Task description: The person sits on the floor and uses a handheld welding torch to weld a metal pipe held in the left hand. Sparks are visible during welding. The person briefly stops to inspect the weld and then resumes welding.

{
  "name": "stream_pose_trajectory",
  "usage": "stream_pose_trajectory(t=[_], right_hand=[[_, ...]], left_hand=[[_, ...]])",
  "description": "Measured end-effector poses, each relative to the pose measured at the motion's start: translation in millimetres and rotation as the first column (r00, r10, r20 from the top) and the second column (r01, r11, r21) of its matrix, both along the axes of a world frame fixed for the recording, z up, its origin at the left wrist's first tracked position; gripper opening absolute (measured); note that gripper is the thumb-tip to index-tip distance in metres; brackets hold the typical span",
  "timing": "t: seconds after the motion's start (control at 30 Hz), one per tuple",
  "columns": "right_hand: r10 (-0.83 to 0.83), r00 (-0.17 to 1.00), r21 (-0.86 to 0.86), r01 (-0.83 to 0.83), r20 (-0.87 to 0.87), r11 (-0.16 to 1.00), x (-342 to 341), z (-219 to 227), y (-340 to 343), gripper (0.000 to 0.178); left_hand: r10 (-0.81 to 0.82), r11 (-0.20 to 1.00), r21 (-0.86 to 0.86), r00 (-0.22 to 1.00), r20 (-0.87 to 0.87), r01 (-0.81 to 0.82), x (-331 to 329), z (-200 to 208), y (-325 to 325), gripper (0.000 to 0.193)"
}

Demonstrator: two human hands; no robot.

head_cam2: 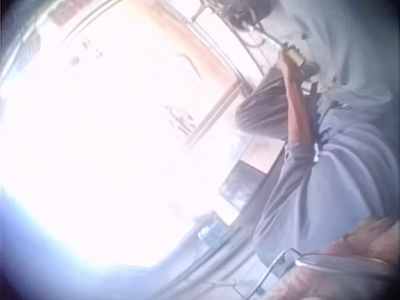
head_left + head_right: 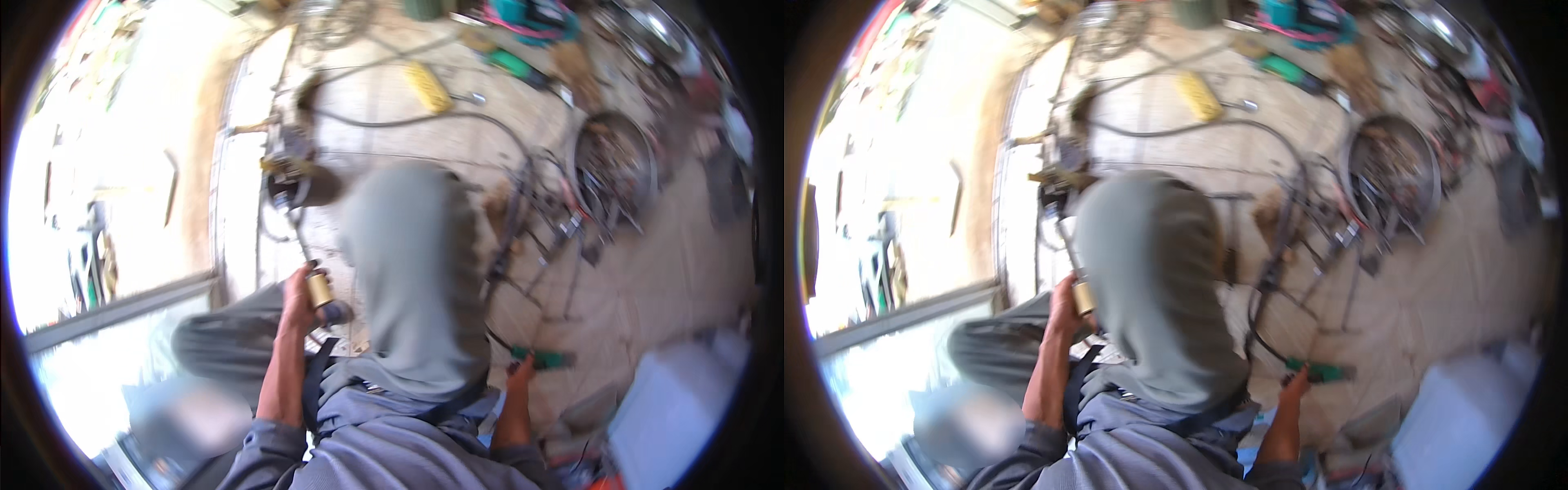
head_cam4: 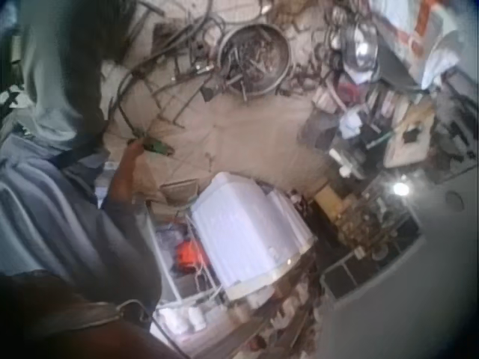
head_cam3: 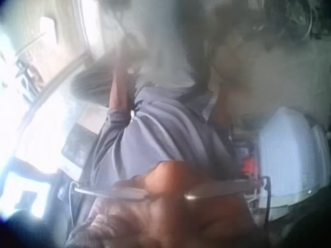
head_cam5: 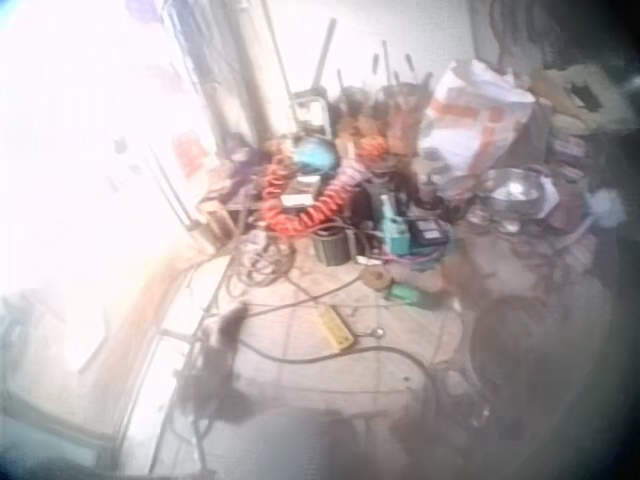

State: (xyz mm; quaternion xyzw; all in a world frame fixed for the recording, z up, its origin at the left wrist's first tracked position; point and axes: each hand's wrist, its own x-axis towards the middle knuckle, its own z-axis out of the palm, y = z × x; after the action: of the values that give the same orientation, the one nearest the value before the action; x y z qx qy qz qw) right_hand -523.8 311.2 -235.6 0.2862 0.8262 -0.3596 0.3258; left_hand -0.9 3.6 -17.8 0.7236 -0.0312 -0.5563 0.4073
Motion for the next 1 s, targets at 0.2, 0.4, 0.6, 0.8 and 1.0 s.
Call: stream_pose_trajectory(t=[0.2,0.4,0.6,0.8,1.0], right_hand=[[-0.101,0.976,-0.072,0.117,0.195,0.991,-50.0,-34.3,-11.2,0.056],[-0.093,0.977,-0.278,0.145,0.192,0.95,-85.7,15.5,-16.9,0.037],[0.232,0.967,-0.541,-0.252,-0.107,0.802,-96.3,105.2,-107.5,0.026],[0.305,0.552,-0.218,-0.688,-0.776,0.692,-88.4,242.8,-333.0,0.039],[0.1,-0.561,0.531,-0.69,-0.822,0.492,56.9,418.9,-526.7,0.05]], left_hand=[[-0.044,0.991,-0.129,0.998,-0.044,0.038,5.2,11.8,-6.2,0.036],[-0.018,0.988,-0.154,0.986,-0.168,-0.008,3.4,-3.8,7.6,0.031],[0.112,0.967,-0.173,0.917,-0.382,-0.19,-3.7,-18.4,5.9,0.04],[0.134,0.945,-0.213,0.89,-0.436,-0.246,-3.6,-33.6,6.4,0.042],[0.173,0.941,-0.186,0.876,-0.451,-0.282,-3.4,-20.8,-1.2,0.041]])
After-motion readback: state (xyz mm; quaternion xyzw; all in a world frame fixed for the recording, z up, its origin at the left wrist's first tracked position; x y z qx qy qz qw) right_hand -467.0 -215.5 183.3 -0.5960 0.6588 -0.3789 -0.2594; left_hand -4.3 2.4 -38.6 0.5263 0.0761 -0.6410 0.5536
